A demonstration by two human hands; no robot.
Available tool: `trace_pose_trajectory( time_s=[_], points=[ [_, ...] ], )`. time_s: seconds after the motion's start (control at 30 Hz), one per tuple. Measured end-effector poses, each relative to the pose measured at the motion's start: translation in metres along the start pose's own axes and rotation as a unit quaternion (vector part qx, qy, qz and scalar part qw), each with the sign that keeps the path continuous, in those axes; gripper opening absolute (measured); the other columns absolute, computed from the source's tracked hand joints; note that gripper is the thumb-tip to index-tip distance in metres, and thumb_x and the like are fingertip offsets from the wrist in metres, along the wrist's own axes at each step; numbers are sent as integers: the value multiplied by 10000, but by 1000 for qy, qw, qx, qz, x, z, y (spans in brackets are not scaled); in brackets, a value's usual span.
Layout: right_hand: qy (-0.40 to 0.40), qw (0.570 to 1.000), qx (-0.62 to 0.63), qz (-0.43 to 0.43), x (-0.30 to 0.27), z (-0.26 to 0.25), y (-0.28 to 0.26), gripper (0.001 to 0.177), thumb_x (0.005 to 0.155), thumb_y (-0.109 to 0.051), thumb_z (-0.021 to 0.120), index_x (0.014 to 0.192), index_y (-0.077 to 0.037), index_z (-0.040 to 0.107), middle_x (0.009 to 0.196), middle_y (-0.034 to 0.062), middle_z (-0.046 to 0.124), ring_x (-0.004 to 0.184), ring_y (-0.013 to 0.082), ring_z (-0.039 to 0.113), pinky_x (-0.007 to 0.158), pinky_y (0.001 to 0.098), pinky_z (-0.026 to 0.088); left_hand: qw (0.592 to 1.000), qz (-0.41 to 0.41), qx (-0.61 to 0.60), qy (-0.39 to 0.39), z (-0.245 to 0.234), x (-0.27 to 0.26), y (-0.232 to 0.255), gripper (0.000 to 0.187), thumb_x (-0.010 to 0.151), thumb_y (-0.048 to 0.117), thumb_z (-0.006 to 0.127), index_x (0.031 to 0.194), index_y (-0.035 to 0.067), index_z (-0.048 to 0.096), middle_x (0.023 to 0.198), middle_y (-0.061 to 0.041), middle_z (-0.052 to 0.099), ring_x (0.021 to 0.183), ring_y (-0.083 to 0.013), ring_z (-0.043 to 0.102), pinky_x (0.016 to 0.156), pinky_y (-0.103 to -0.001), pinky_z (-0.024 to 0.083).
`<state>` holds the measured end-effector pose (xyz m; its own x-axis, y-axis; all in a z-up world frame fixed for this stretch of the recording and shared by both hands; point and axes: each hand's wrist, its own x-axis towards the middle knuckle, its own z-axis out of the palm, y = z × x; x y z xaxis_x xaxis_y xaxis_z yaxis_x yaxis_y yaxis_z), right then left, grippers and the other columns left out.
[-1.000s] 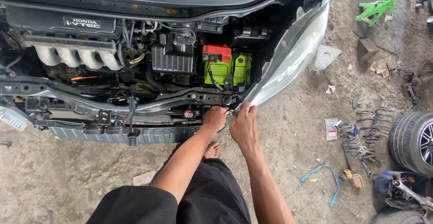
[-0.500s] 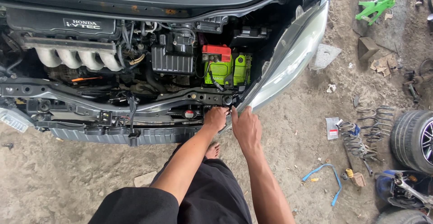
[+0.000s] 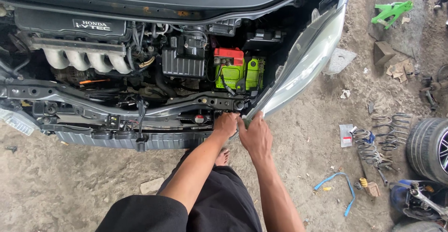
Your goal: The person uses a screwdriver to loosen and remove bolts from the front radiator support and battery area of a Honda Civic. They work systematically across the engine bay, removing fasteners to detach the support structure.
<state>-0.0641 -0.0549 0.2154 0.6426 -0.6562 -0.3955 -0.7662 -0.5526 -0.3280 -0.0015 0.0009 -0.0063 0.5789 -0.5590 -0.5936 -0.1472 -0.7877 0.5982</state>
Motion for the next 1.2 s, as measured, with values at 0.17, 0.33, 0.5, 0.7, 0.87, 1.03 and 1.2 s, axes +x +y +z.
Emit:
trace_pose_trajectory(
  time_s=[0.17,0.33,0.5,0.7,0.87,1.03,1.2],
  points=[
    [24,999,29,-24,-2,12,8,464,860,-338,671,1139,-44,446,999,251,591,917,565,677,761,637,573,1000,13,-3,1,-24,-22,13,319,1045,280,505,1265,262,735,1152,-142,771,1018,-428,750,914,-547,615],
    [42,999,-30,-5,-6,12,5,614,986,-605,523,1084,1,502,891,263,657,848,530,712,734,616,574,1000,-5,22,-13,-26,-27,17,298,1034,281,505,1164,247,771,1123,-108,784,1018,-399,759,898,-518,617],
    [94,994,50,-36,-12,17,4,522,814,-349,733,1169,-85,454,1065,194,523,799,538,688,688,611,601,1000,25,-12,-15,-23,-23,5,358,1051,297,483,1341,279,693,1214,-129,760,1064,-426,739,927,-544,609],
    [94,995,-6,-13,-12,19,2,600,1008,-626,487,1082,-31,482,937,214,582,786,535,699,667,632,585,1000,18,1,-24,-19,-15,2,331,1043,307,479,1268,336,721,1205,-92,764,1079,-397,739,938,-524,606],
    [68,997,-2,25,-11,11,-4,519,947,-546,535,1171,-82,467,1011,218,609,828,546,700,724,651,564,999,23,2,-44,-21,-16,5,397,1059,352,454,1412,331,636,1260,-114,746,1127,-409,721,957,-542,591],
    [73,995,-33,51,-17,9,-17,508,995,-580,480,1054,-76,481,832,243,662,812,534,716,714,644,552,998,30,21,-54,-28,-17,5,398,1062,363,453,1423,358,621,1274,-108,740,1147,-401,715,976,-544,584],
    [60,994,-37,79,-26,-12,-37,624,1032,-665,348,1022,-64,515,830,237,684,798,489,743,708,584,583,997,37,22,-62,-40,-28,10,416,1065,380,440,1450,345,595,1279,-132,735,1162,-405,707,973,-539,588]
  ],
)
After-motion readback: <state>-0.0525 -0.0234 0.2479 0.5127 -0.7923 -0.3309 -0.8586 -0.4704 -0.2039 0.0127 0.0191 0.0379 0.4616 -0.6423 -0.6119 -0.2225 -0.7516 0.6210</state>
